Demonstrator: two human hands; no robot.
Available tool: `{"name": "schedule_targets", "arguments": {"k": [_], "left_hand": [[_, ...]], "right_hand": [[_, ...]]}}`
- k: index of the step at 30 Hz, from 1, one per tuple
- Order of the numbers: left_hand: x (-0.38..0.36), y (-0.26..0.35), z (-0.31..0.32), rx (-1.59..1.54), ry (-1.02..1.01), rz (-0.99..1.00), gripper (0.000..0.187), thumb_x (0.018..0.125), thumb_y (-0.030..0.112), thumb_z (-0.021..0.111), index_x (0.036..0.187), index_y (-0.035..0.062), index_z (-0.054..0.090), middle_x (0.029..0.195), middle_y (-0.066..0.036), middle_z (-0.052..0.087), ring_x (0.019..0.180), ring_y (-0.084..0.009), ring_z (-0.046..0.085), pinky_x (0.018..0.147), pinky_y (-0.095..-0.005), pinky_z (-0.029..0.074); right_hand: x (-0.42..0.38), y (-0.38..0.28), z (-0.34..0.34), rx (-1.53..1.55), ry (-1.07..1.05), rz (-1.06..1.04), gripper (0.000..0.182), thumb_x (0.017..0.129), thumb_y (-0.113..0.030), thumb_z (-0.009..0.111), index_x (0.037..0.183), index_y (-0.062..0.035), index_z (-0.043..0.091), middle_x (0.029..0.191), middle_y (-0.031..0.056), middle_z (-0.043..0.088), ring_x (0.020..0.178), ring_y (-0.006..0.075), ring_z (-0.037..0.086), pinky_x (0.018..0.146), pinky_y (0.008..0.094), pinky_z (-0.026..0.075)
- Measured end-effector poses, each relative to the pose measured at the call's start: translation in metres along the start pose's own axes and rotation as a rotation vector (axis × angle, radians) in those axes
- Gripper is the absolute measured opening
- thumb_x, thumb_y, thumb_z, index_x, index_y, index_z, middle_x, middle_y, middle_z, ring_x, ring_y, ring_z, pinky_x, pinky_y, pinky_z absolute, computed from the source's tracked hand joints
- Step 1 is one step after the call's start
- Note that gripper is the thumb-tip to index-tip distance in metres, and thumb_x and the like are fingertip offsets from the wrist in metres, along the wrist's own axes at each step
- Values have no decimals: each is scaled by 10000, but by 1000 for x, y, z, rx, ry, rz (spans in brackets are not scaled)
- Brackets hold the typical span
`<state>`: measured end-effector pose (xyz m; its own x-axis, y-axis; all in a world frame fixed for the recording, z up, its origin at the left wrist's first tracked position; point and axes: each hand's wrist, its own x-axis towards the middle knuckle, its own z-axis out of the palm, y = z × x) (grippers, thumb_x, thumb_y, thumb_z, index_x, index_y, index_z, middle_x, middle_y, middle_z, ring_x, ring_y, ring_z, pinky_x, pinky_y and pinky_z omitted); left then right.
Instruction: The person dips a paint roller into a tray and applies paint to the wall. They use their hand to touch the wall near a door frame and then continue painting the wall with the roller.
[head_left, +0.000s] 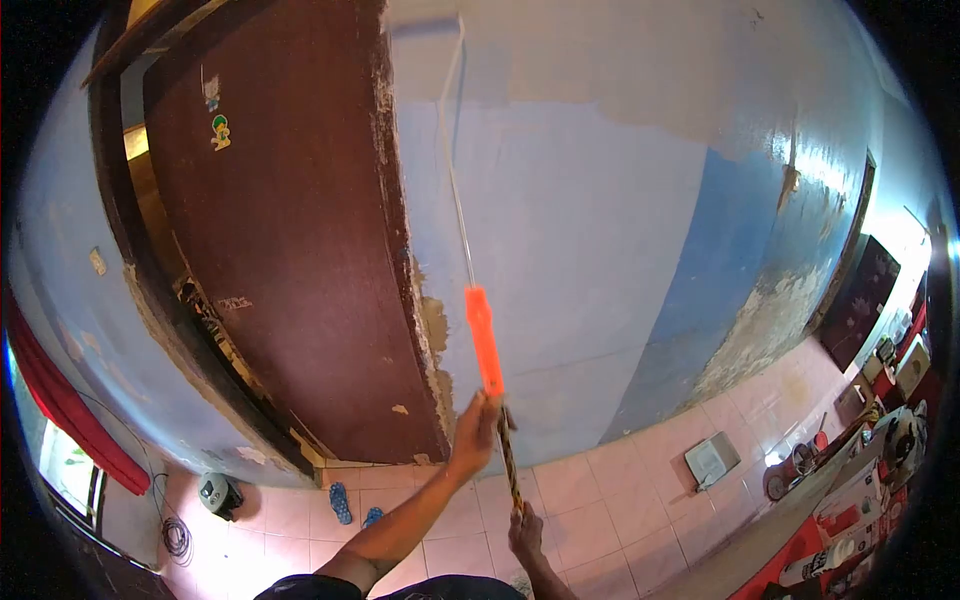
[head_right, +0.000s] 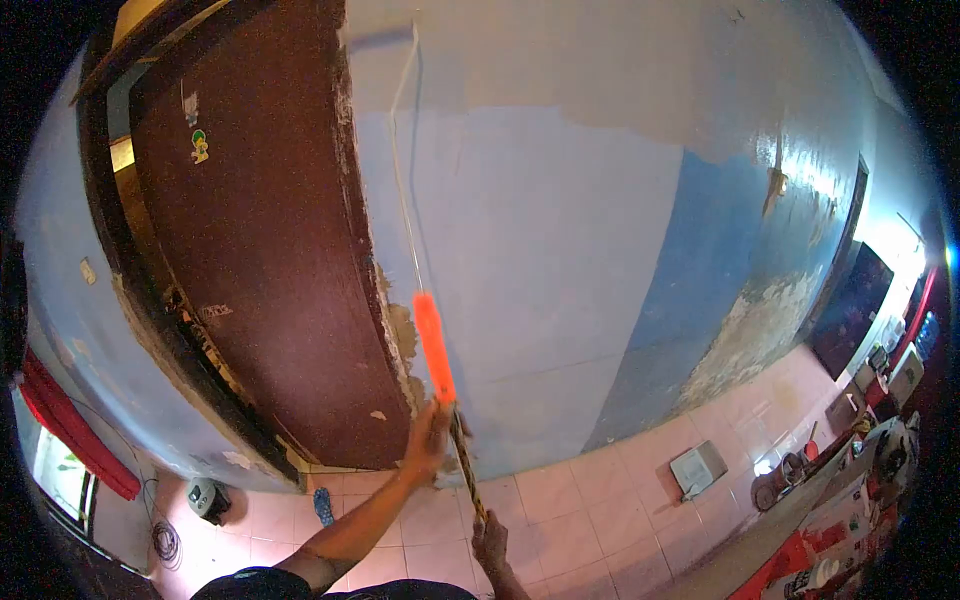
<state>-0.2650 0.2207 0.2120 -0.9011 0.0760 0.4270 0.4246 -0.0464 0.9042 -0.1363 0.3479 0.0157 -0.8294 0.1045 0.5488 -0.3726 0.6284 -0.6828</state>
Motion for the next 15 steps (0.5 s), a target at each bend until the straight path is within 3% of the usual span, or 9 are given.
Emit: {"name": "schedule_targets", "arguments": {"k": [2,4,6,7,8,10,12,13,15], "left_hand": [[31,48,3,21,24,-2,386,1024,380,369,1036,18,502,701,-54,562,629,-147,507,605,-305,436],[37,76,10,39,41,11,369,1024,368,368,1034,24,503,702,-57,562,630,-146,517,606,-305,441],[33,82,20,-38,26,-123,334,1021,340,373,1025,31,497,704,-60,562,624,-145,525,620,-306,455],[29,52,27,-176,16,-60,325,1020,330,381,1023,28,502,703,-60,561,636,-147,534,625,-310,460],[18,52,33,-97,-51,-92,316,1020,319,384,1025,27,504,714,-61,567,653,-146,544,634,-312,465],[-3,37,47,38,-173,-160,271,1014,276,411,1041,25,509,760,-65,592,711,-137,564,677,-316,476],[-21,5,71,-2,-228,-73,255,1009,264,439,1068,28,516,813,-61,621,743,-133,563,715,-310,470],[-24,4,81,32,-273,-104,263,1009,275,440,1068,31,517,821,-55,624,739,-134,565,712,-309,470],[-25,1,102,66,-328,-137,271,1009,287,440,1068,34,518,829,-50,627,734,-135,566,709,-308,471]], "right_hand": [[39,-30,-13,377,-121,324,276,946,-273,519,939,3,525,581,194,516,493,411,516,464,463,398],[43,-15,-3,282,-57,226,302,950,-295,510,944,7,525,581,193,512,503,401,525,473,459,397],[33,0,-3,181,19,131,328,953,-316,501,950,11,525,582,193,509,514,390,535,482,455,396],[21,7,-6,102,42,77,350,955,-333,497,955,16,525,578,188,508,521,368,544,493,444,401],[8,16,-8,25,65,25,371,957,-349,493,960,21,524,574,183,508,529,346,554,505,432,407],[-26,45,-8,43,126,66,423,978,-408,446,810,-25,506,565,103,501,500,277,516,492,394,403],[-41,33,-35,262,108,416,455,974,-440,456,773,-36,505,541,60,459,489,186,474,476,345,379],[-50,48,-37,263,115,417,455,974,-440,456,773,-36,505,541,60,459,489,186,474,476,345,379],[-73,71,-43,102,108,513,418,972,-394,449,1007,-9,607,609,172,527,525,286,496,494,426,392]]}}
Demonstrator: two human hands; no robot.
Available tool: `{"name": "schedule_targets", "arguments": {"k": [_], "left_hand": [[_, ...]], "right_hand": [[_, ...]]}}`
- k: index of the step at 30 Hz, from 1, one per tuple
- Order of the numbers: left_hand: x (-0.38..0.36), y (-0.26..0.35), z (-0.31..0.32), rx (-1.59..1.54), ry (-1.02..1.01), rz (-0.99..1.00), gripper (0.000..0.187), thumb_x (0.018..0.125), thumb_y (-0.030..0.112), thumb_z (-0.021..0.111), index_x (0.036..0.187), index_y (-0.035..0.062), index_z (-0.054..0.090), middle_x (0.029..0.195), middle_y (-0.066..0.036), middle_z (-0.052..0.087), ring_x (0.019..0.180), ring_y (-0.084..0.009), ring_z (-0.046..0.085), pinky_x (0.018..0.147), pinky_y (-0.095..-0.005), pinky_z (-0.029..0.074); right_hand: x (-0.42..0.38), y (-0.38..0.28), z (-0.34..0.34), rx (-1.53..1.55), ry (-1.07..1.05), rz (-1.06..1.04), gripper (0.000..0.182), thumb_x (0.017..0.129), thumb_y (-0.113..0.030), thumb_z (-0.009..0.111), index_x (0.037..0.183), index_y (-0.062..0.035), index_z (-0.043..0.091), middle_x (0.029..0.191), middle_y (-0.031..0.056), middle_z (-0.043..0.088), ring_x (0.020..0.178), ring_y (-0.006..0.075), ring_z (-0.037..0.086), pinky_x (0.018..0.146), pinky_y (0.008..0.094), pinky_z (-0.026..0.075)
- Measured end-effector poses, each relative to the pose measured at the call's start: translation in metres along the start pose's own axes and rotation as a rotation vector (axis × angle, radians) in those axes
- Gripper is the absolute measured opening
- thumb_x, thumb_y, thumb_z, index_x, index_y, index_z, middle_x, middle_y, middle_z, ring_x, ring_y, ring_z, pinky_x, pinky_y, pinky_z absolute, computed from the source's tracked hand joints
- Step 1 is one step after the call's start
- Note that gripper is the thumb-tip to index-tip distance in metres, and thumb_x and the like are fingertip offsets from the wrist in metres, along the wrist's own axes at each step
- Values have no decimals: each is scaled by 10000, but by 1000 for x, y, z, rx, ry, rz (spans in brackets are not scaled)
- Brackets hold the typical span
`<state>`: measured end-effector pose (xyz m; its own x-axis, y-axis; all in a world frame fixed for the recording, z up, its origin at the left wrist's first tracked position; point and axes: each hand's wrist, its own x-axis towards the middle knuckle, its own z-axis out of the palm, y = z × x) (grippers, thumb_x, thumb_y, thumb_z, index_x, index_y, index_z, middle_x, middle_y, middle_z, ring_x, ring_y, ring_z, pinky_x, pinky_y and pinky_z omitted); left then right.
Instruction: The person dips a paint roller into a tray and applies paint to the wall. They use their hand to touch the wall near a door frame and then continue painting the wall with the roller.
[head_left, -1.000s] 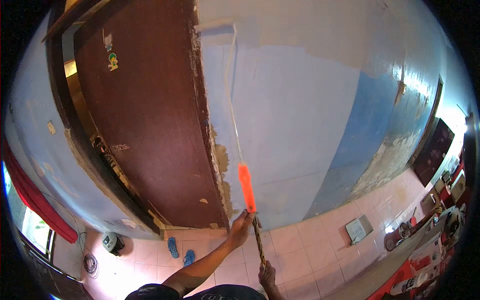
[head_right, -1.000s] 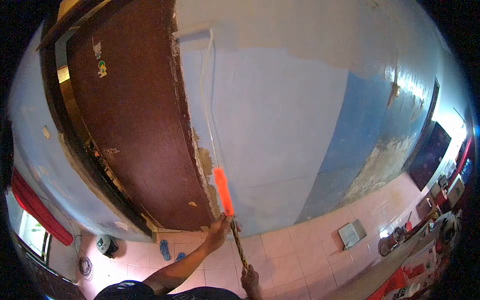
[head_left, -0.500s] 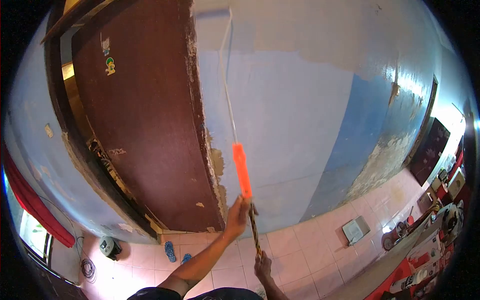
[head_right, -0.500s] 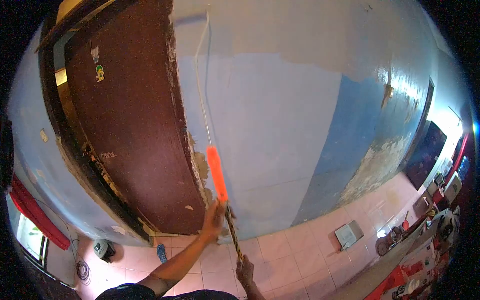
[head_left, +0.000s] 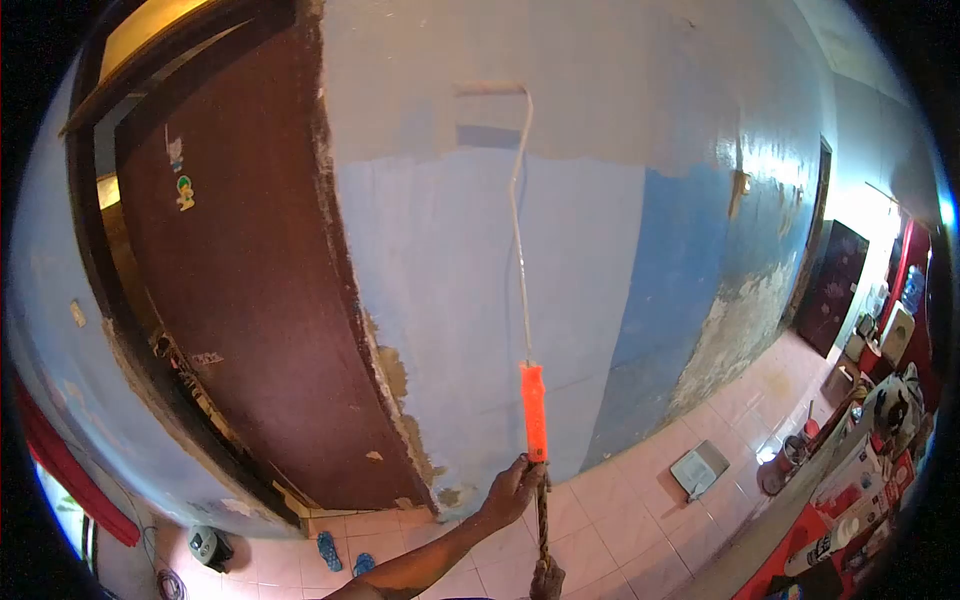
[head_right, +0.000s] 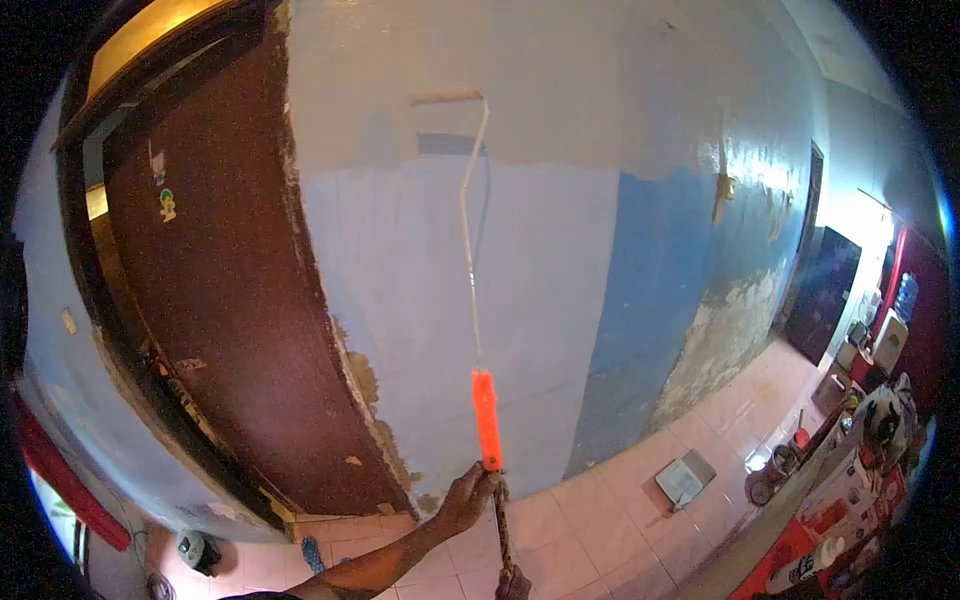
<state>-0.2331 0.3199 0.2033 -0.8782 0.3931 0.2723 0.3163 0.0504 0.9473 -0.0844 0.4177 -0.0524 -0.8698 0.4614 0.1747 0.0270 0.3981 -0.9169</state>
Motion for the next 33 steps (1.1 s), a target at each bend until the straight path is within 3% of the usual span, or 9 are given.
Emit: {"name": "schedule_targets", "arguments": {"k": [11,13,15,19,21,26,28,31,33], "left_hand": [[70,-15,48,-125,-27,44,292,1004,305,453,1048,17,480,746,-79,623,744,-159,622,711,-319,489],[86,-6,49,-205,-22,51,312,1002,290,457,1134,8,481,765,-86,626,757,-167,623,724,-317,492],[91,6,48,-31,22,157,360,1001,268,457,1239,-3,452,790,-93,637,795,-166,631,739,-305,495],[83,10,44,-74,29,183,374,1018,263,430,1285,3,397,1013,-163,626,892,-195,654,767,-310,496],[78,-2,39,-72,36,199,372,1027,281,410,1261,-8,394,1075,-176,599,897,-210,656,767,-318,498],[63,-33,24,-76,34,144,410,1036,357,365,1181,-25,402,1179,-185,548,921,-232,652,758,-326,503],[55,-42,22,-180,55,51,664,996,560,297,1381,21,345,1147,-143,588,1028,-238,606,871,-384,447],[42,-44,5,-164,25,-108,643,1001,545,296,1389,34,338,1157,-140,585,1045,-250,599,892,-396,440],[35,-50,-2,-163,36,-112,624,1005,530,303,1391,41,339,1160,-139,584,1044,-249,600,896,-394,440]], "right_hand": [[55,13,-43,-6,27,-29,488,959,-478,457,946,-19,621,651,199,551,561,295,492,543,466,401],[93,-21,-54,191,-63,22,495,965,-483,469,724,-51,489,532,19,412,502,116,417,457,300,336],[127,-73,-68,219,-135,74,530,996,-456,379,791,5,538,596,176,500,542,334,503,510,432,377],[210,-142,-75,129,-7,-188,539,1010,-436,345,810,31,525,612,200,495,549,367,474,522,457,367],[255,-181,-76,54,204,-559,548,1007,-431,358,774,37,523,590,187,481,534,337,466,522,445,365],[323,-263,-111,265,53,-311,595,1001,-446,380,688,45,501,538,139,421,501,259,418,507,427,350],[328,-283,-129,341,19,-117,600,1000,-447,390,680,51,490,535,137,402,492,257,388,501,430,339],[348,-191,-112,69,235,-592,585,1003,-422,390,672,51,484,541,164,430,487,302,397,496,439,325],[323,-141,-108,98,129,-302,575,995,-455,399,618,-23,432,502,69,391,477,196,408,471,384,308]]}}
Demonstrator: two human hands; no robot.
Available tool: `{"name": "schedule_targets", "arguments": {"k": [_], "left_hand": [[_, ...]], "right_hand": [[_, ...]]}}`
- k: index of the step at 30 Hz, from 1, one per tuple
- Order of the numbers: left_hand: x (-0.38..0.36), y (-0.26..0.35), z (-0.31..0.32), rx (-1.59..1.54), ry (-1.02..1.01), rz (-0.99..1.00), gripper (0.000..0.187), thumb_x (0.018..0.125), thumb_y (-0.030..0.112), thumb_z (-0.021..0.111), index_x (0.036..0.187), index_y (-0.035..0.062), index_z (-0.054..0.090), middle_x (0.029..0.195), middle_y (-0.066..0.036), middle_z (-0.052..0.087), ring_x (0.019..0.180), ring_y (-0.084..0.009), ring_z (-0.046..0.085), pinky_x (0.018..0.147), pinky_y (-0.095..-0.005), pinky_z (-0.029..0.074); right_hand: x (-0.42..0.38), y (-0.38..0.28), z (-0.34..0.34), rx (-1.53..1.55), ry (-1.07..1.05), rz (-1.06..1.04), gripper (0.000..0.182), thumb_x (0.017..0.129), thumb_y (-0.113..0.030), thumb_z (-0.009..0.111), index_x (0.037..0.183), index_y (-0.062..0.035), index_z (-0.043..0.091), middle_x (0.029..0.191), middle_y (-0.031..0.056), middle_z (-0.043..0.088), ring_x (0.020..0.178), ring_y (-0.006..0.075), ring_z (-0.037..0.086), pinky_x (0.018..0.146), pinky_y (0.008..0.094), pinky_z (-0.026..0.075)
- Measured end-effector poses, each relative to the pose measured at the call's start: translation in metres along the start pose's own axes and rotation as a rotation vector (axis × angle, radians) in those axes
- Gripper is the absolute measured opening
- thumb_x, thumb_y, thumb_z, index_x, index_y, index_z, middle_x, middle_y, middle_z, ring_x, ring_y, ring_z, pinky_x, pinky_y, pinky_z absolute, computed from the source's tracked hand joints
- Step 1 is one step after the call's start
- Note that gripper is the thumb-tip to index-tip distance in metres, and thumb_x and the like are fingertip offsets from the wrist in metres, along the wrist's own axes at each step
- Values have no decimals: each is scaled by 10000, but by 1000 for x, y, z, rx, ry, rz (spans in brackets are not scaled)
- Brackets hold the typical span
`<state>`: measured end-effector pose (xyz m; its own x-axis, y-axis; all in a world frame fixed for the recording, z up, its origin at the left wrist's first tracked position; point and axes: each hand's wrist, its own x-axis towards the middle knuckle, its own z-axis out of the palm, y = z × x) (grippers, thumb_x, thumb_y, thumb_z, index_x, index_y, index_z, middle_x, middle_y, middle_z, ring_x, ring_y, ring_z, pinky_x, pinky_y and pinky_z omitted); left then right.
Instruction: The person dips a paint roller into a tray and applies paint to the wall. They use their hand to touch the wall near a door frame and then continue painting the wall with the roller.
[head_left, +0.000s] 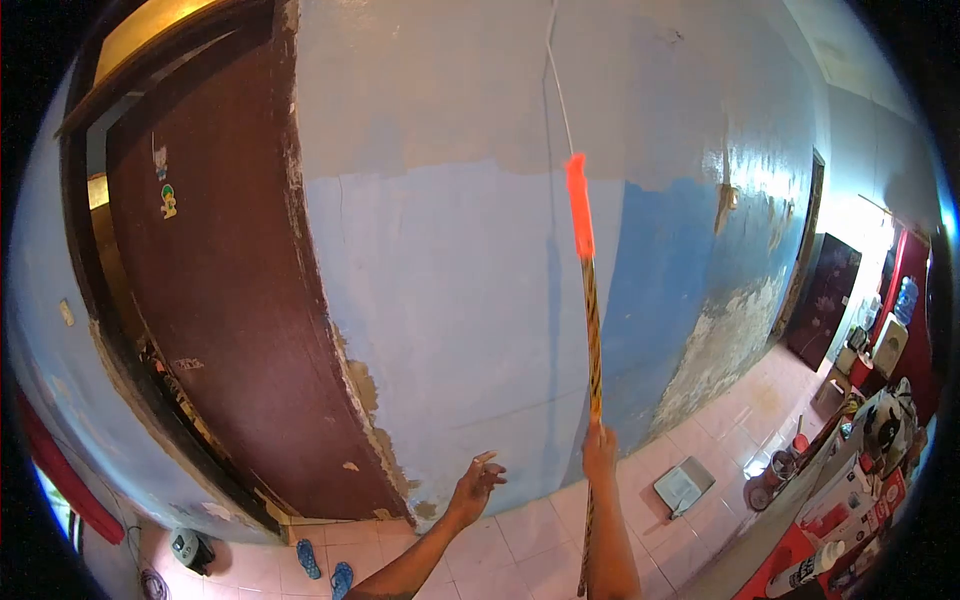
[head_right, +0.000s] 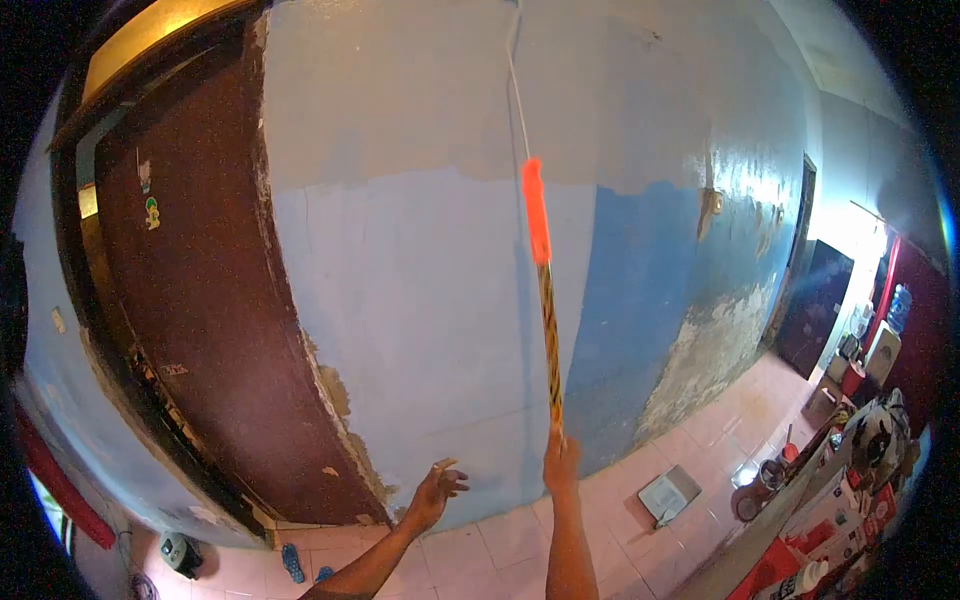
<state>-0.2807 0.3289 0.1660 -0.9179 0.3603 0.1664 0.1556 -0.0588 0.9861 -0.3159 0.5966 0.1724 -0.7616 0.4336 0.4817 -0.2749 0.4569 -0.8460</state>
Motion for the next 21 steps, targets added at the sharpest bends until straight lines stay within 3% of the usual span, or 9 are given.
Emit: {"name": "schedule_targets", "arguments": {"k": [2,4,7,10,13,17,19,21], "left_hand": [[-7,-6,-6,-1,12,-10,605,1009,515,310,1392,48,339,1162,-138,583,1044,-248,601,900,-391,440],[-6,-12,-9,25,10,-50,561,1014,471,355,1390,54,342,1166,-132,578,1044,-236,600,901,-381,439],[-2,-22,-5,77,7,-49,499,1041,395,319,1388,40,369,1139,-119,582,975,-188,611,811,-316,468],[8,-41,1,-133,-75,-115,460,1048,353,309,1391,49,348,1143,-133,572,1020,-211,595,838,-326,478],[0,-32,8,-47,-122,-84,432,1050,314,288,1392,54,338,1134,-142,568,1056,-222,579,852,-345,487],[-20,-37,0,102,-85,46,442,1051,328,275,1394,58,347,1126,-143,571,1083,-223,571,862,-350,488],[-25,-56,-18,-51,-76,5,503,1015,411,400,1385,73,356,1214,-140,556,1073,-225,597,859,-360,461],[-33,-38,-30,27,-66,-54,527,1014,444,368,1389,74,355,1215,-137,555,1069,-227,597,862,-368,459]], "right_hand": [[-42,65,11,-316,246,-489,589,997,-458,385,615,-13,438,499,82,407,463,215,402,466,393,303],[-87,61,0,-68,-77,87,506,1008,-346,407,729,67,496,608,186,465,554,301,449,525,452,327],[-88,17,8,42,-58,155,492,1008,-345,410,730,52,494,596,141,435,560,248,425,527,442,335],[-41,-17,26,166,-6,160,496,1002,-357,420,706,36,484,577,110,431,542,223,413,515,421,336],[12,-79,29,263,15,160,521,988,-408,443,665,0,458,531,83,387,499,191,383,503,390,326],[34,-82,36,361,-19,202,525,985,-419,448,632,-31,438,511,61,374,477,176,369,481,371,312],[7,-55,42,335,-45,218,559,986,-447,432,610,-33,428,512,58,395,478,176,384,478,369,315],[-27,38,78,-215,393,-456,606,988,-490,390,595,-30,425,510,70,411,481,191,409,477,386,319]]}}
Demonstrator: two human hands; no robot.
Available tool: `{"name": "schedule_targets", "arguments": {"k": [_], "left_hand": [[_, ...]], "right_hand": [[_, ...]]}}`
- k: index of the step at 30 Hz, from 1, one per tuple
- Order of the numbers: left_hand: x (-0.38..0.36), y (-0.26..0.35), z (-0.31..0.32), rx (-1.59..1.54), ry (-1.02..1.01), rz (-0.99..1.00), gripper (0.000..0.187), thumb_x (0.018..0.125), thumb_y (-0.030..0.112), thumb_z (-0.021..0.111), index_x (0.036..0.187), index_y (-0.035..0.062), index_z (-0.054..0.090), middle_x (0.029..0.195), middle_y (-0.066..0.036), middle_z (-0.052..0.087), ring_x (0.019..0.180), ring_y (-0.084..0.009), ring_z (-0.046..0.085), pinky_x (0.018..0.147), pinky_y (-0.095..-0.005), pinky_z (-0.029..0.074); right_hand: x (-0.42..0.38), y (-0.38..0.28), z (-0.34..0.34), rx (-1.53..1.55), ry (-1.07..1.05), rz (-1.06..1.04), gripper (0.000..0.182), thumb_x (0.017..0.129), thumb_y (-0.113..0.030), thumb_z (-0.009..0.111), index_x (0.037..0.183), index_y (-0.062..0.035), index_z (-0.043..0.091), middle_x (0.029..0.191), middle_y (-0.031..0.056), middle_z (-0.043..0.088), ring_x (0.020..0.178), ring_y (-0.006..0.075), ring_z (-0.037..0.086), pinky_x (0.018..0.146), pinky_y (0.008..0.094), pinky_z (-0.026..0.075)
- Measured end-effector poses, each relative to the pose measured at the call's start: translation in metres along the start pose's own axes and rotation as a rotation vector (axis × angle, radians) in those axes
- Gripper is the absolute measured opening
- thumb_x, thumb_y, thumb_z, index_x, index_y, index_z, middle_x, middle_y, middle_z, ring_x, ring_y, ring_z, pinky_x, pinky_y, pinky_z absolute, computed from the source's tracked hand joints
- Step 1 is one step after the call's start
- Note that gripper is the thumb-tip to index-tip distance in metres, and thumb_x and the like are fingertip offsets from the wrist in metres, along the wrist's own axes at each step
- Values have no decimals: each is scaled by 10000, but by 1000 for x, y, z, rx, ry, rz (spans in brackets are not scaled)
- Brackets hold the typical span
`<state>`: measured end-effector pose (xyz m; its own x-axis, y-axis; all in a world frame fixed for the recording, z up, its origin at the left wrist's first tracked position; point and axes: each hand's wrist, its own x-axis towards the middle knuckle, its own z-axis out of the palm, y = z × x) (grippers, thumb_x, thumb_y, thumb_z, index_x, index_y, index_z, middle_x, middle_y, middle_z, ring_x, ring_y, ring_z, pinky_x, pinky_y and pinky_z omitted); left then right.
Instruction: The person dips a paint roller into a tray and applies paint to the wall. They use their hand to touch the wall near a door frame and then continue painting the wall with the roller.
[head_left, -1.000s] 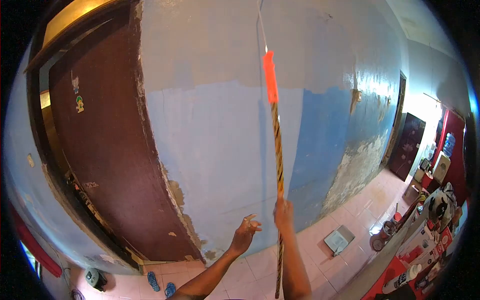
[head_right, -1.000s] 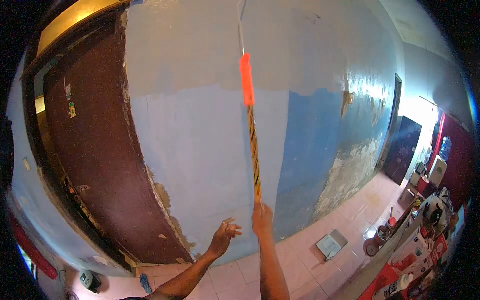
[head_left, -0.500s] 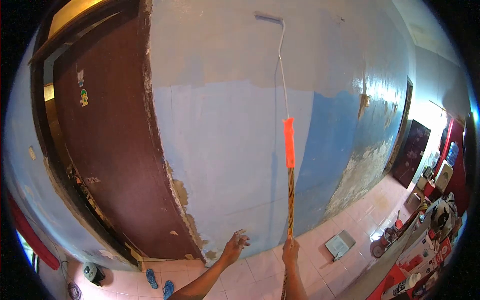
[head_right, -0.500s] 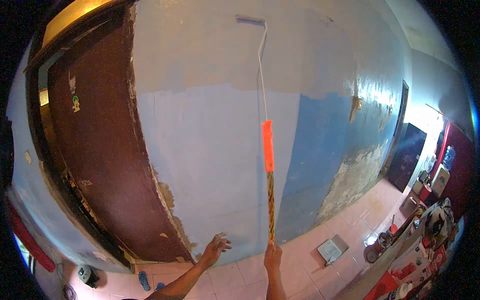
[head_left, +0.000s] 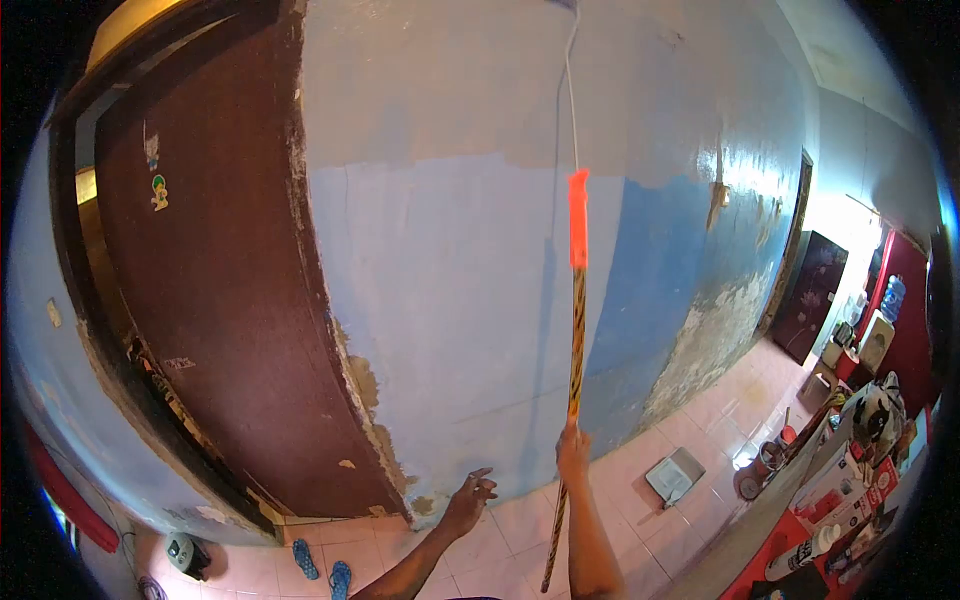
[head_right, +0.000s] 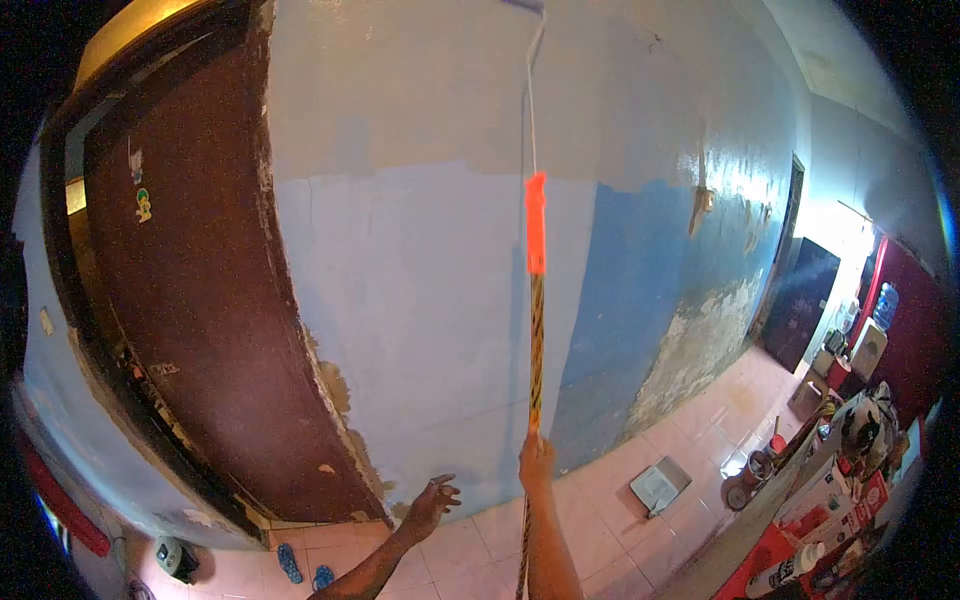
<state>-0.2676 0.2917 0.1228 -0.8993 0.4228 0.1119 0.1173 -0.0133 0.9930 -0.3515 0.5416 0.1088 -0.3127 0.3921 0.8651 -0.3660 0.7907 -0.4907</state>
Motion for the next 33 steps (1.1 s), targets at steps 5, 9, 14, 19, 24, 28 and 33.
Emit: {"name": "schedule_targets", "arguments": {"k": [5,9,14,19,24,28,33], "left_hand": [[-6,-4,-22,18,47,-85,434,1026,295,388,1395,72,337,1189,-142,557,1008,-234,626,805,-345,502],[-7,-3,-19,-52,17,-47,498,1019,388,392,1394,63,354,1154,-133,579,1001,-215,631,819,-337,484],[-23,-3,-20,73,-30,-55,641,979,569,356,1393,81,351,1188,-126,560,1038,-223,600,851,-382,457],[-29,-30,-41,0,-4,-81,497,1017,391,402,1388,64,358,1127,-123,593,988,-224,641,782,-342,497],[-25,-21,-42,114,-24,-100,495,1016,392,405,1389,71,357,1138,-124,584,999,-225,642,782,-335,508],[-19,-21,-23,55,-93,-101,486,1020,371,408,1390,60,357,1149,-129,573,1001,-228,640,793,-322,510],[-23,-28,-10,83,-119,-69,488,1023,371,398,1389,52,355,1144,-127,575,979,-220,645,791,-316,510]], "right_hand": [[8,-49,-30,326,-389,683,601,988,-486,374,602,-30,438,524,92,428,500,222,437,497,417,333],[91,-47,-6,433,-335,680,597,981,-494,387,604,-33,427,519,88,411,494,230,429,491,406,334],[137,-51,-21,516,-277,777,584,925,-628,429,598,-149,359,464,-37,339,349,97,319,333,274,250],[-50,156,-16,-196,-626,252,592,820,-24,580,1353,59,336,981,174,571,864,332,527,725,457,415],[4,12,-71,370,-484,1004,340,956,-271,551,1072,46,503,791,78,545,692,177,508,583,332,401],[68,30,-36,265,-219,327,589,949,-586,417,596,-116,388,473,-15,340,389,113,378,357,303,294],[170,-13,-37,404,-282,661,593,921,-635,432,620,-126,388,467,-25,331,360,108,346,340,287,284]]}}
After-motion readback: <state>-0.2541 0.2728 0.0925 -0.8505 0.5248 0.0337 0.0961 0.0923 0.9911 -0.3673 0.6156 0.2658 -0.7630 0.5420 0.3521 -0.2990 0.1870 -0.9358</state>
